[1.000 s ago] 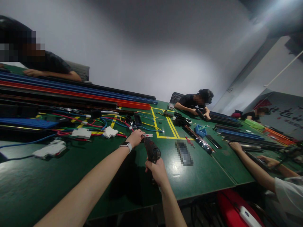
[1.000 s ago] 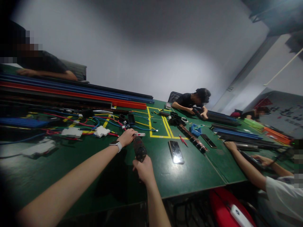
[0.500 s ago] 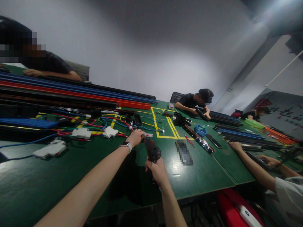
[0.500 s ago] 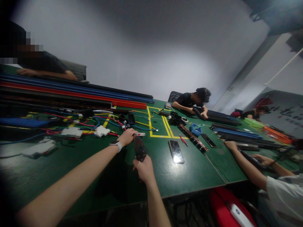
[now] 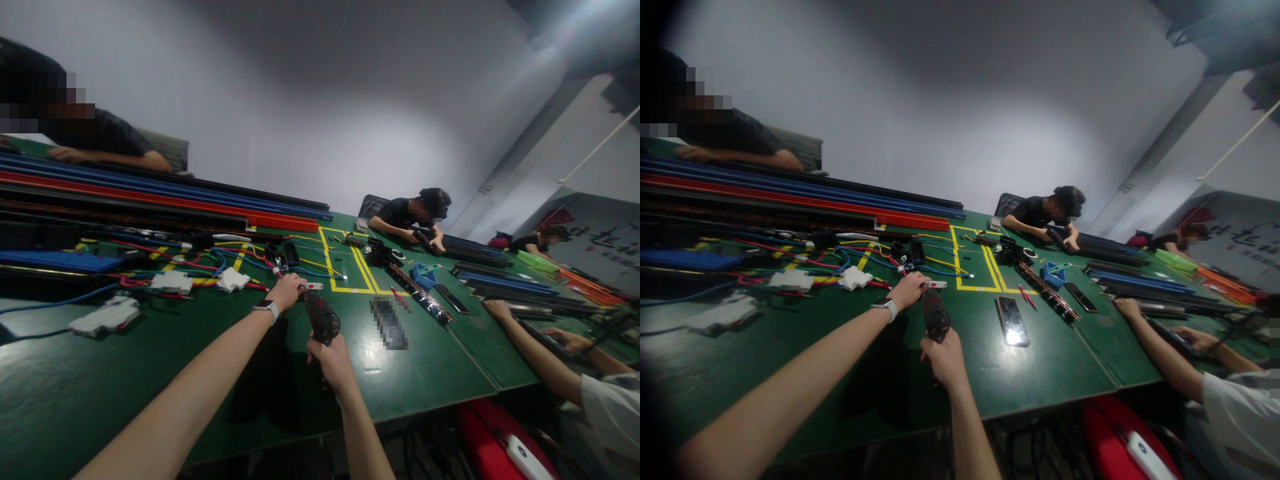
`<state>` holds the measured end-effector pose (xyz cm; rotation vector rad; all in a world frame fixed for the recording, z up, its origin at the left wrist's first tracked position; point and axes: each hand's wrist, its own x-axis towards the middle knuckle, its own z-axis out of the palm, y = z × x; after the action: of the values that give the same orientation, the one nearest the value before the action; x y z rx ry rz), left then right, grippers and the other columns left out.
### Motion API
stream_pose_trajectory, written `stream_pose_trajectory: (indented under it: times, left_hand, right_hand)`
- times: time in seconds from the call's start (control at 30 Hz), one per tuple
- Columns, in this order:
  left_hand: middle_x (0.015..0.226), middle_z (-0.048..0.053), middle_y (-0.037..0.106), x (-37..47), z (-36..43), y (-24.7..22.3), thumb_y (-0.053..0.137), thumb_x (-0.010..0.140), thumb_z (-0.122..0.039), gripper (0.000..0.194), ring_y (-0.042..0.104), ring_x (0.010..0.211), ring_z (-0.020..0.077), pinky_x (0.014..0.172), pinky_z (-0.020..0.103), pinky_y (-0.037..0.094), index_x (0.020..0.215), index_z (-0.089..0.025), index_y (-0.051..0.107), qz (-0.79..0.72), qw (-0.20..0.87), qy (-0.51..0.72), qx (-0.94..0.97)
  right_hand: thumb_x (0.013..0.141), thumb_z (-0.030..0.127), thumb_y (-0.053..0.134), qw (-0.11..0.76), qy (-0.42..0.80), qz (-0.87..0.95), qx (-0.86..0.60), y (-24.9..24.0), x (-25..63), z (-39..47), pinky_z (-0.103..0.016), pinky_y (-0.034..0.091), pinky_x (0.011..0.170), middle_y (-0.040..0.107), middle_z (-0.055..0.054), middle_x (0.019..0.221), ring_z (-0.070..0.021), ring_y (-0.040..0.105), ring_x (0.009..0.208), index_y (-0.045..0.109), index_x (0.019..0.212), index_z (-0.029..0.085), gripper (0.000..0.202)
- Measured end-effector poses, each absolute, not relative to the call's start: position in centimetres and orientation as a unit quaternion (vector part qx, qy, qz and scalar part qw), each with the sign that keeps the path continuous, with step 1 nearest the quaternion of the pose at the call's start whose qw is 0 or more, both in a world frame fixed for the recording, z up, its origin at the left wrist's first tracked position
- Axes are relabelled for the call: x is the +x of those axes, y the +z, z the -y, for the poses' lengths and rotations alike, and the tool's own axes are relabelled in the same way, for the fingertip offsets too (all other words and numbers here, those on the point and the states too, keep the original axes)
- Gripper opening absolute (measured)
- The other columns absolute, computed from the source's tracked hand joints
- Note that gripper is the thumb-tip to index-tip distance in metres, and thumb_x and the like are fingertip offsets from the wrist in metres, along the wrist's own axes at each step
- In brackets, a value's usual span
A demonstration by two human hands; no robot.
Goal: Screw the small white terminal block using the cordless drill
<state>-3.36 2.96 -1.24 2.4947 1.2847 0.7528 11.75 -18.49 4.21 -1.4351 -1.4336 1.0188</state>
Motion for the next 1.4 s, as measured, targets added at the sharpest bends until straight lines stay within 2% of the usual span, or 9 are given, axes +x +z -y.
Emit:
stream_pose_trajectory:
  times: [0.27,0.67,1.3,1.4]
  left_hand:
    - [0.113,0.01,0.064,-3.35,-2.99,-1.33,0.052,0.097,-0.029,0.03,0.058,0.108,0.0207,0.1,0.033,0.045,0.12,-0.024,0.07,-0.439,0.116,0.26,0.852]
    - [0.112,0.01,0.064,-3.29,-3.15,-1.46,0.053,0.096,-0.029,0.029,0.058,0.107,0.0202,0.098,0.033,0.046,0.12,-0.023,0.07,-0.434,0.118,0.264,0.853]
    - [0.113,0.01,0.064,-3.31,-3.34,-1.74,0.053,0.097,-0.03,0.031,0.059,0.106,0.0204,0.099,0.033,0.046,0.121,-0.023,0.07,-0.433,0.116,0.269,0.852]
    - [0.112,0.011,0.065,-3.3,-3.27,-1.63,0.053,0.096,-0.029,0.03,0.059,0.107,0.0207,0.098,0.033,0.046,0.121,-0.023,0.07,-0.433,0.114,0.268,0.853]
  right_hand:
    - [0.074,0.022,0.055,0.41,0.388,0.584,-0.583,4.79,11.63,18.64,-0.025,0.046,0.064,0.066,-0.001,0.061,-0.0181,0.063,0.066,0.064,0.073,0.019,0.01]
    - [0.074,0.021,0.055,0.418,0.402,0.576,-0.576,4.59,11.62,18.58,-0.025,0.045,0.061,0.064,0.001,0.059,-0.0176,0.062,0.061,0.064,0.08,0.018,0.012]
    - [0.074,0.021,0.054,0.422,0.394,0.584,-0.571,4.47,11.71,18.63,-0.025,0.045,0.062,0.065,-0.001,0.06,-0.0176,0.063,0.063,0.064,0.076,0.018,0.011]
    - [0.074,0.022,0.056,0.431,0.405,0.573,-0.568,4.31,11.66,18.52,-0.025,0.045,0.06,0.065,0.0,0.059,-0.0177,0.062,0.061,0.065,0.084,0.017,0.015]
